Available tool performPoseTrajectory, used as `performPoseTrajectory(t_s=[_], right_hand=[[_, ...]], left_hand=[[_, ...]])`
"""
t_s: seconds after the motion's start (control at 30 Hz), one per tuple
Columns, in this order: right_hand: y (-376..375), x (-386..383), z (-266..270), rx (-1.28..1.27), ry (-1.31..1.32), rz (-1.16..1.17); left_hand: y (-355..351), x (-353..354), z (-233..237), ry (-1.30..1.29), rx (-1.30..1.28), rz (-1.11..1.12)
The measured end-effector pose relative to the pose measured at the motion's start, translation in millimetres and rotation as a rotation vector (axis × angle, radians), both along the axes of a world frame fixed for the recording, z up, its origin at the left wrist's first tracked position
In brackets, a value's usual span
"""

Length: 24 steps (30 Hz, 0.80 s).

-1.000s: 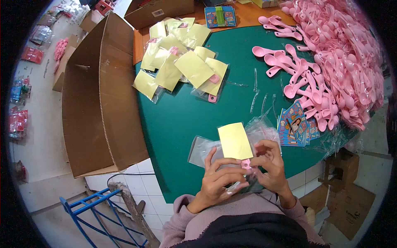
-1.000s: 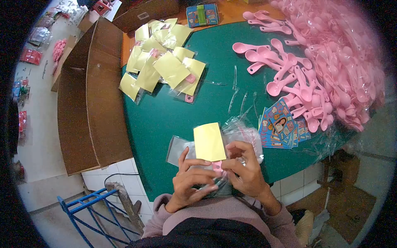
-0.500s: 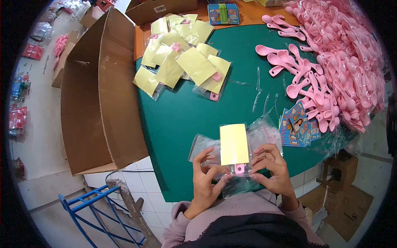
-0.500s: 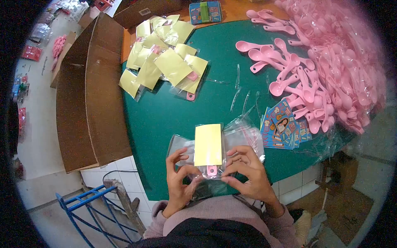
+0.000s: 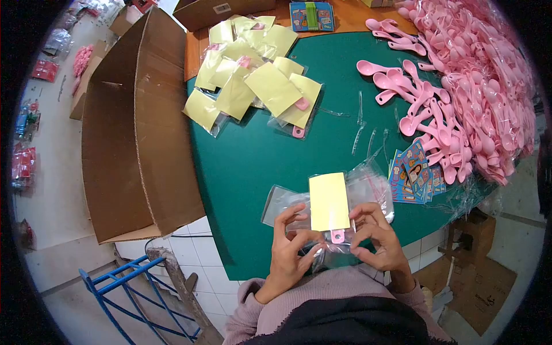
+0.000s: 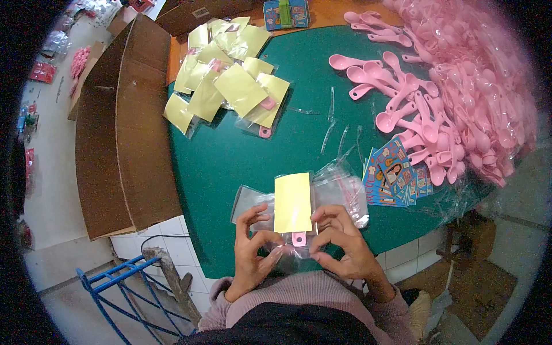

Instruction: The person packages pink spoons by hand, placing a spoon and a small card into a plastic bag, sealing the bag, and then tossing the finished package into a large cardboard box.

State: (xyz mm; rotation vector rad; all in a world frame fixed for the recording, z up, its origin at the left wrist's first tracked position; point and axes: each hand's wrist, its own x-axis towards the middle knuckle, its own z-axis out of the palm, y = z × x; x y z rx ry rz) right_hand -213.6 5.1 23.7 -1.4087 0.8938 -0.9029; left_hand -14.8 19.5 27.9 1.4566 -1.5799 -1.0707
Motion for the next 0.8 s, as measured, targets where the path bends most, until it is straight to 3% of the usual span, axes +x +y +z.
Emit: performPoseTrajectory(t_s=[0.33,0.4,0.43,0.5,0.53,0.73,0.8], right_hand=[[6.1,-2.3,-10.4,0.077,0.12,-0.148],[2.1,9.6,2.6,0.084,-0.126,-0.189],[2.2,9.6,2.1,0.086,-0.126,-0.189],[1.9,9.3,0.0,-0.089,0.143,-0.105],[3.3,7.0,-4.1,-0.088,0.144,-0.105],[2.8,5.2,-3.9,0.034,0.103,-0.048],[2.4,9.8,0.1,0.249,-0.071,-0.183]], left_hand=[[-0.6,2.7,-4.4,0.053,-0.012,-0.015],[-0.3,2.3,-4.5,0.072,0.005,-0.001],[0.2,1.9,-4.6,0.093,0.021,0.012],[-0.6,2.2,-4.6,0.085,0.017,0.003],[-0.5,2.7,-4.5,0.075,0.014,-0.004],[-2.7,5.2,-4.7,0.07,0.026,-0.006],[-3.3,7.0,0.2,0.081,0.133,-0.03]])
